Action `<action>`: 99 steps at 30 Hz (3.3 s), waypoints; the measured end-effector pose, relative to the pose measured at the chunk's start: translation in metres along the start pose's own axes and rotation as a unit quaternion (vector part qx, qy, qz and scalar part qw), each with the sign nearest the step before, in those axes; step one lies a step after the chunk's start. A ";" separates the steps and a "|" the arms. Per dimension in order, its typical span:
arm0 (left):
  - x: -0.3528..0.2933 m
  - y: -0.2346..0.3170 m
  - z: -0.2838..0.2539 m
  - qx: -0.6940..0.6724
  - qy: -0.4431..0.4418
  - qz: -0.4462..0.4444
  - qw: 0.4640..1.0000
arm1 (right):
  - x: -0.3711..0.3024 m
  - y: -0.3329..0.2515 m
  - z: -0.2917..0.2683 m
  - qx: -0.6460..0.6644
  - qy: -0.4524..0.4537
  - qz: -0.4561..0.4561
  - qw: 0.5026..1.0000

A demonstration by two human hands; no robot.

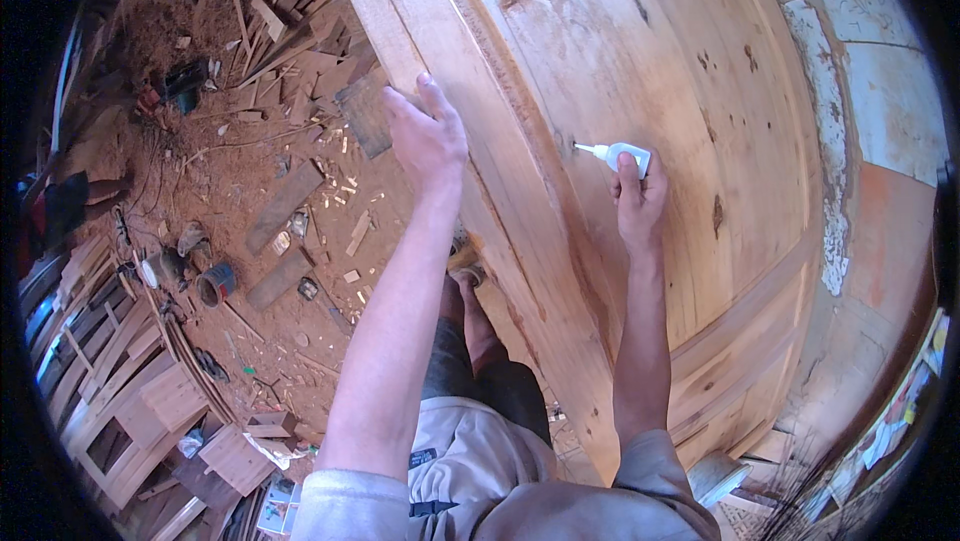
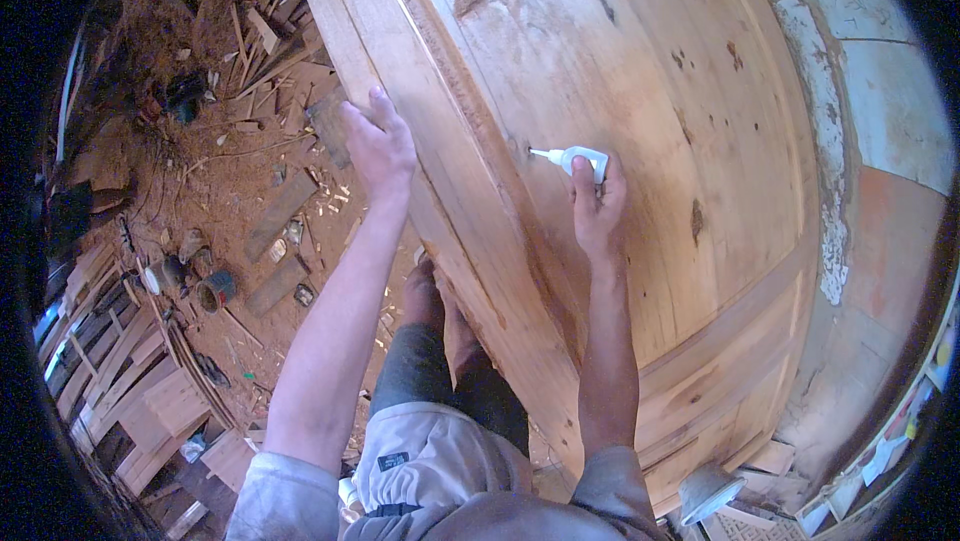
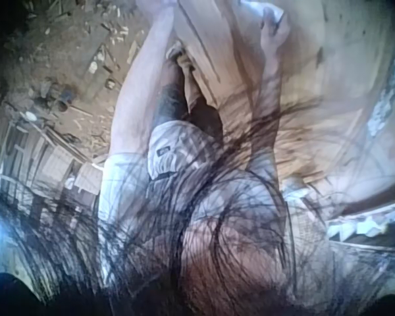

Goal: The person applies glue from a bottle onto the grooves and surface of a wooden door panel, spreading it with a small brush and a piece of paper.

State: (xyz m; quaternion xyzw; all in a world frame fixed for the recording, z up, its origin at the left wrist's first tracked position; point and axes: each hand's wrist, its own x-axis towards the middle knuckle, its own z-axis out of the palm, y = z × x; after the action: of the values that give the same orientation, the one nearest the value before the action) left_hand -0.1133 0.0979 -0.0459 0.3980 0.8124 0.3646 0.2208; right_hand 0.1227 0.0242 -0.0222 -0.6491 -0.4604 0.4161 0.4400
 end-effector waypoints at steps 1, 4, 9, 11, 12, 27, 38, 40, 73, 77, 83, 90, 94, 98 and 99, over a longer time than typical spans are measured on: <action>0.000 -0.002 0.001 0.010 0.019 0.010 1.000 | 0.000 0.000 0.000 -0.007 -0.002 -0.005 1.000; -0.001 0.005 -0.002 0.009 0.010 0.001 1.000 | 0.000 0.002 -0.003 -0.012 -0.003 -0.007 1.000; -0.001 0.006 -0.003 0.002 0.007 -0.007 1.000 | -0.001 0.000 -0.002 -0.032 -0.006 -0.004 0.999; -0.001 0.005 -0.004 0.012 -0.005 -0.017 1.000 | -0.001 -0.001 0.001 -0.008 0.007 -0.013 1.000; -0.001 0.003 -0.003 0.012 -0.004 -0.019 1.000 | -0.002 -0.001 0.000 -0.009 0.005 -0.012 1.000; 0.000 0.006 -0.003 0.012 0.008 -0.022 1.000 | 0.010 -0.010 0.012 0.022 -0.028 0.005 0.999; 0.000 0.007 -0.005 0.022 -0.026 -0.046 0.998 | 0.011 -0.004 0.014 0.018 -0.032 -0.016 0.999; 0.000 0.007 -0.003 0.023 -0.027 -0.046 0.998 | 0.012 -0.005 0.014 0.018 -0.030 -0.015 0.999; -0.004 -0.002 0.002 0.012 0.023 -0.004 1.000 | 0.010 -0.007 0.011 -0.017 -0.033 -0.029 0.999; -0.003 -0.003 -0.004 0.008 0.024 -0.009 1.000 | 0.008 -0.004 0.020 0.004 -0.026 -0.044 0.999; 0.007 -0.009 0.009 0.025 0.061 0.023 0.998 | 0.007 -0.007 0.017 0.129 0.025 0.003 0.991; 0.026 -0.056 0.010 -0.090 -0.087 0.149 0.981 | -0.064 -0.022 0.004 0.530 0.106 0.164 0.826; -0.012 -0.044 -0.051 -0.078 -0.063 0.297 0.950 | -0.154 -0.055 -0.026 0.579 0.078 0.202 0.786; -0.169 0.031 -0.134 0.110 -0.398 0.227 0.882 | -0.248 -0.071 -0.059 0.540 0.111 0.172 0.816; -0.218 0.016 -0.140 -0.126 -0.487 0.243 0.830 | -0.271 -0.074 -0.066 0.539 0.107 0.198 0.812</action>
State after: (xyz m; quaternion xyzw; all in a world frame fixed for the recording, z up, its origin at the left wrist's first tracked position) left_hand -0.0684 -0.1302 0.0703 0.6771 0.4243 0.2645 0.5400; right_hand 0.1054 -0.2353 0.1026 -0.4258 0.0261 0.6036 0.6736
